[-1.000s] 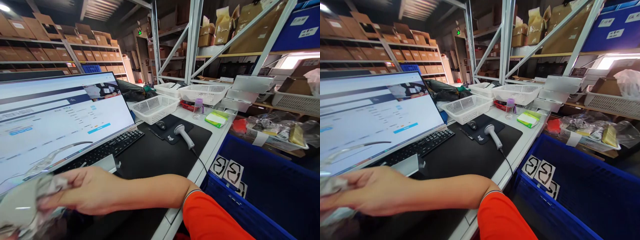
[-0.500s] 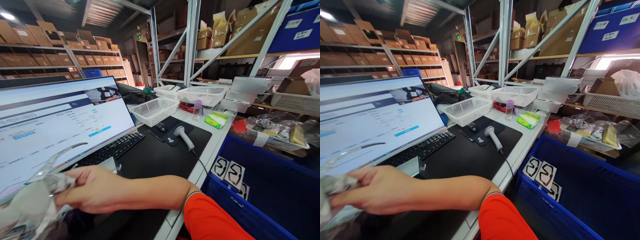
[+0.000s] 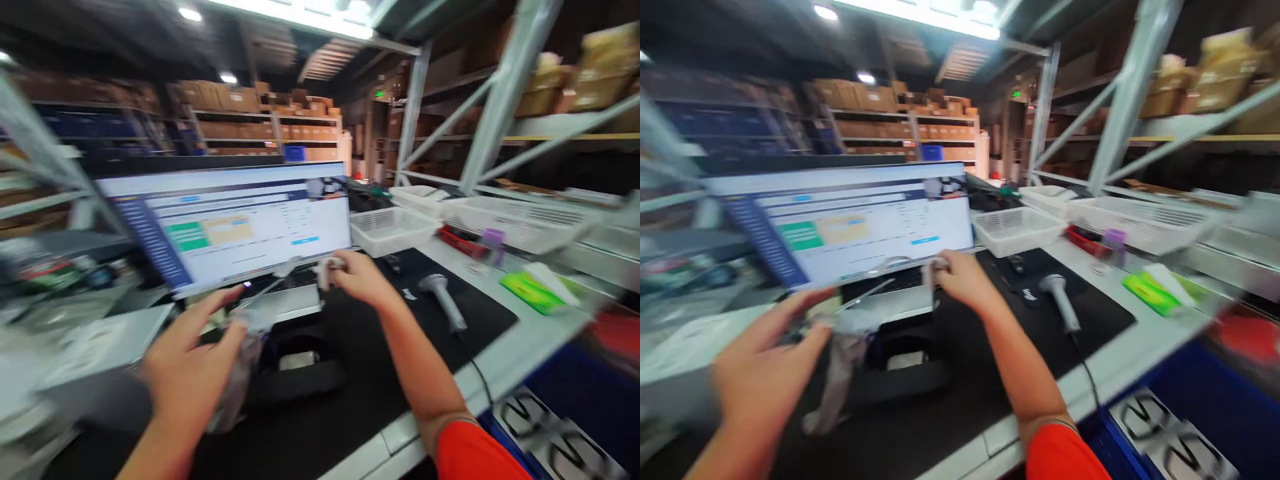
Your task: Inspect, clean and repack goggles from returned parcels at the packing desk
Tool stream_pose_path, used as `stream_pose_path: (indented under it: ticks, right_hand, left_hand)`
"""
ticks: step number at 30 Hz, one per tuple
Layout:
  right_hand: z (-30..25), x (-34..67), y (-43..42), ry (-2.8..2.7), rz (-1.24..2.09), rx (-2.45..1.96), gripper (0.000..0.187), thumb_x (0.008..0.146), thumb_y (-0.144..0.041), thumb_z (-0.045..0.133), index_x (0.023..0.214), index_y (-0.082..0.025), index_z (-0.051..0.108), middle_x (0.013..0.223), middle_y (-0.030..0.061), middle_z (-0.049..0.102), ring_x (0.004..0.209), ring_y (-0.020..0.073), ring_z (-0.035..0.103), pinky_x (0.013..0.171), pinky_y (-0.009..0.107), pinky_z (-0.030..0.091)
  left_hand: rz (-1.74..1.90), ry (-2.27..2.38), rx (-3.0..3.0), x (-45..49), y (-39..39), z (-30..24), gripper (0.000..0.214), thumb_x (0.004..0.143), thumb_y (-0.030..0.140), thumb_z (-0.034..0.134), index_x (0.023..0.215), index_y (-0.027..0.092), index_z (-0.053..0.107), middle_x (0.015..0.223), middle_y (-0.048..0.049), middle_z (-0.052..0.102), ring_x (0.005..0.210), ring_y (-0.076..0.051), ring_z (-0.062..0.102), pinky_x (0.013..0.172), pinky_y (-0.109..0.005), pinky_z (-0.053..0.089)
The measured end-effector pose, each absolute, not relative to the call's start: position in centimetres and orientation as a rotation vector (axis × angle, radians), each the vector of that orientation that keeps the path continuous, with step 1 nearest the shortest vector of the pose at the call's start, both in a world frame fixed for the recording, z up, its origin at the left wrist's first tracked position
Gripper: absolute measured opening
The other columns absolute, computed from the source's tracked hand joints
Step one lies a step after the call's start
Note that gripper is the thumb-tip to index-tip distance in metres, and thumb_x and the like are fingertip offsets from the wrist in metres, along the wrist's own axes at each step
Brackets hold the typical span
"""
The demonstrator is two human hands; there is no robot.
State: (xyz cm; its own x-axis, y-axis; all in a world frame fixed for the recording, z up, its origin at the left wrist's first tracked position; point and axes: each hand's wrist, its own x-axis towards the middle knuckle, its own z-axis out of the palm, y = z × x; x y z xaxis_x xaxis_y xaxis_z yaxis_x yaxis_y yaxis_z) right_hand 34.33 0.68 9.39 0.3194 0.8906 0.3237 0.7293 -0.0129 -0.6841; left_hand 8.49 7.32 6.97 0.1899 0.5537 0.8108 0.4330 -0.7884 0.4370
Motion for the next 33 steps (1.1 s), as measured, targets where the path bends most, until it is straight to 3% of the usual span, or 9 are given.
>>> stream_pose_path:
  ticks: [5,9,11,14,20,22,26,29,33]
  right_hand:
    - [7.9,38.0,1.0,-1.601,0.183,-2.017,0.011,0.080,-0.017,0.058,0.072,-0.019,0.064,0.066,0.0038,0.066,0.063,0.0166,0.058,0.060,0.028,0.036]
    - [6.8,39.8,1.0,-1.581,0.121,-2.219,0.006,0.072,-0.021,0.071,0.078,-0.020,0.072,0.066,0.0059,0.070,0.060,0.0202,0.064,0.058,0.029,0.040]
    - [6.9,39.9,0.7,-1.544,0.075,-2.288,0.023,0.070,-0.023,0.076,0.092,-0.019,0.076,0.076,0.0088,0.075,0.069,0.0251,0.070,0.061,0.031,0.045]
    - [7.7,38.5,-0.3,-1.545,-0.102,-2.099,0.036,0.079,-0.030,0.074,0.115,-0.024,0.075,0.091,0.0083,0.078,0.084,0.0285,0.074,0.069,0.037,0.053]
    - [9.4,32.5,-2.2,-1.726,-0.283,-1.468,0.043,0.090,-0.027,0.068,0.133,-0.026,0.065,0.135,0.0106,0.065,0.078,0.0168,0.071,0.058,0.029,0.058]
    - [9.3,31.4,-2.0,-1.842,-0.280,-1.381,0.036,0.093,-0.022,0.066,0.129,-0.025,0.067,0.133,0.0090,0.067,0.086,0.0169,0.072,0.065,0.029,0.061]
    - [8.5,30.8,-0.8,-1.894,-0.416,-1.264,0.019,0.097,-0.018,0.059,0.110,-0.021,0.073,0.107,0.0078,0.076,0.101,0.0210,0.072,0.089,0.034,0.061]
    - [8.3,31.1,-0.2,-1.861,-0.464,-1.229,0.018,0.099,-0.018,0.057,0.104,-0.020,0.074,0.105,0.0079,0.078,0.102,0.0212,0.074,0.090,0.034,0.061]
    - [8.5,31.8,-0.1,-1.797,-0.498,-1.227,0.018,0.099,-0.020,0.057,0.100,-0.021,0.075,0.106,0.0073,0.079,0.102,0.0210,0.075,0.091,0.034,0.061]
  left_hand:
    - [1.704,0.863,2.389,8.1,7.6,6.8,0.033,0.085,0.014,0.058,0.114,0.023,0.073,0.116,-0.0004,0.077,0.113,-0.022,0.071,0.107,-0.038,0.055]
    - [1.681,0.800,2.381,8.1,6.9,7.3,0.035,0.086,0.011,0.056,0.114,0.023,0.072,0.117,-0.0003,0.077,0.113,-0.021,0.071,0.112,-0.042,0.052]
    - [1.653,0.771,2.383,8.0,6.8,7.5,0.036,0.086,0.011,0.056,0.115,0.024,0.072,0.117,-0.0006,0.076,0.114,-0.021,0.071,0.112,-0.044,0.053]
    - [1.640,0.703,2.396,7.9,7.0,7.5,0.036,0.087,0.011,0.056,0.116,0.025,0.072,0.117,-0.0014,0.076,0.115,-0.021,0.070,0.113,-0.043,0.051]
    - [1.612,0.602,2.438,8.2,7.2,7.3,0.035,0.087,0.008,0.057,0.116,0.024,0.071,0.116,-0.0026,0.076,0.110,-0.020,0.071,0.115,-0.046,0.048]
    - [1.596,0.588,2.458,8.2,7.2,7.2,0.035,0.087,0.008,0.057,0.116,0.023,0.070,0.116,-0.0031,0.076,0.110,-0.020,0.071,0.115,-0.046,0.048]
    - [1.594,0.598,2.456,8.2,7.1,7.3,0.036,0.086,0.008,0.058,0.116,0.022,0.069,0.115,-0.0030,0.076,0.110,-0.020,0.071,0.117,-0.045,0.046]
    - [1.525,0.724,2.431,8.1,6.8,7.5,0.049,0.080,0.010,0.064,0.127,0.023,0.062,0.123,-0.0047,0.072,0.118,-0.023,0.067,0.118,-0.046,0.045]
    - [1.248,0.801,2.529,7.8,6.8,7.6,0.098,0.069,0.023,0.081,0.153,0.026,0.032,0.154,-0.0118,0.047,0.142,-0.032,0.045,0.120,-0.051,0.040]
